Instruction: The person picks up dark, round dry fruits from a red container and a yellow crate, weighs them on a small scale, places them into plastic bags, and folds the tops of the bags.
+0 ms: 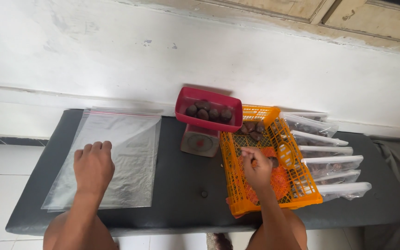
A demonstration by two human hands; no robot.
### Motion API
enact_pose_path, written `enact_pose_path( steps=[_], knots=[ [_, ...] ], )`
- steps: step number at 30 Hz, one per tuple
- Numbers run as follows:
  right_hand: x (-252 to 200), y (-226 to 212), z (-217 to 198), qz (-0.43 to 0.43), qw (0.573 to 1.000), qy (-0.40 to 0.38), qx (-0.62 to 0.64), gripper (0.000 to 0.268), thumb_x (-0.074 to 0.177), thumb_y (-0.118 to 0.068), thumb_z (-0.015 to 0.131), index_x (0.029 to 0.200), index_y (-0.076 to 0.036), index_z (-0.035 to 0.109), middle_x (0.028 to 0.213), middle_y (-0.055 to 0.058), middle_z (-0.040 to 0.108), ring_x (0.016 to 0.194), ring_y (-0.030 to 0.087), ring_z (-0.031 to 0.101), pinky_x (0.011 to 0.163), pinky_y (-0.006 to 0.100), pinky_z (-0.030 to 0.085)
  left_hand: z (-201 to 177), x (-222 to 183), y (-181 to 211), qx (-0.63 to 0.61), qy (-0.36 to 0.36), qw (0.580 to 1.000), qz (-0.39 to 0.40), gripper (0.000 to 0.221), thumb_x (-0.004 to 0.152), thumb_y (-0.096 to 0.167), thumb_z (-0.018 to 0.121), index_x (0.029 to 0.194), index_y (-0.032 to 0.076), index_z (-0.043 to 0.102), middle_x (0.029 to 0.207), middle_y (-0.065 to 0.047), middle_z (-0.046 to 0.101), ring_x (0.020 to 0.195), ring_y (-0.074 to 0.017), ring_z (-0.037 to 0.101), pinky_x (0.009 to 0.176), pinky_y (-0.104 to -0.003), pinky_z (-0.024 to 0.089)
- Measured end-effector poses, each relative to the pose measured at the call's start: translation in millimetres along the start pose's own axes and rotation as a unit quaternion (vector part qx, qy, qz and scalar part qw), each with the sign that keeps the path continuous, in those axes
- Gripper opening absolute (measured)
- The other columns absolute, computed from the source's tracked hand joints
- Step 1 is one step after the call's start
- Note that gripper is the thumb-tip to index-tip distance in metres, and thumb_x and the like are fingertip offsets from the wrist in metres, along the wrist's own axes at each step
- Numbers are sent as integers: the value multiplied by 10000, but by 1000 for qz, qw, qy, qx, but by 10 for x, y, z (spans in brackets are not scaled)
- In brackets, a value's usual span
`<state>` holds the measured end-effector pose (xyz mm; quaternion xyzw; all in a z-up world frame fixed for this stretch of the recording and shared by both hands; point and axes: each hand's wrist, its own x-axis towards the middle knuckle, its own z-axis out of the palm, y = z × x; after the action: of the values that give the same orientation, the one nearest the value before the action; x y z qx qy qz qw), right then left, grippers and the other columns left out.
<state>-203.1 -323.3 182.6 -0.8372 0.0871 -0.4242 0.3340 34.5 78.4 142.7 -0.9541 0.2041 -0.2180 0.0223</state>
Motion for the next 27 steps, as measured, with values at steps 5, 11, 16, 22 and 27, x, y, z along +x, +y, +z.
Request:
enact_pose_path(
  steps=[5,11,16,22,27],
  knots=[
    [207,-1005,402,-108,987,-117,5,200,905,-17,708,1093,-73,749,780,59,680,711,222,663,602,358,568,-914,157,-157,43,68,992,97,146,955,111,636,982,224,723,923,39,713,1032,-169,717,1028,-380,518],
    [349,-1468,974,-92,948,-305,1,697,907,-367,738,1461,-53,456,1497,158,437,1410,339,427,1126,512,409,-1809,32,-362,77,264,950,151,336,775,-118,620,900,189,674,956,-15,540,859,-232,498,790,-337,399],
    [67,-1352,1498,-92,934,-345,-27,781,892,-308,782,1526,-58,401,1502,162,501,1394,356,454,1129,523,344,-2050,-163,-476,63,315,937,140,396,781,-147,613,923,207,721,600,37,338,577,-165,333,655,-300,345],
    [-296,-1320,1516,14,944,-305,124,131,997,-102,602,946,-42,707,880,69,720,790,202,663,712,350,493,-1896,-108,-368,103,324,939,56,400,888,14,658,1106,336,753,572,115,343,495,-94,298,535,-231,244],
    [-527,-1169,1383,269,855,-341,283,131,1018,-107,643,1050,-60,761,913,50,791,786,104,726,740,251,612,-1811,203,225,82,300,950,38,317,810,7,601,1061,197,629,555,112,377,438,-48,384,442,-232,284]
  ],
)
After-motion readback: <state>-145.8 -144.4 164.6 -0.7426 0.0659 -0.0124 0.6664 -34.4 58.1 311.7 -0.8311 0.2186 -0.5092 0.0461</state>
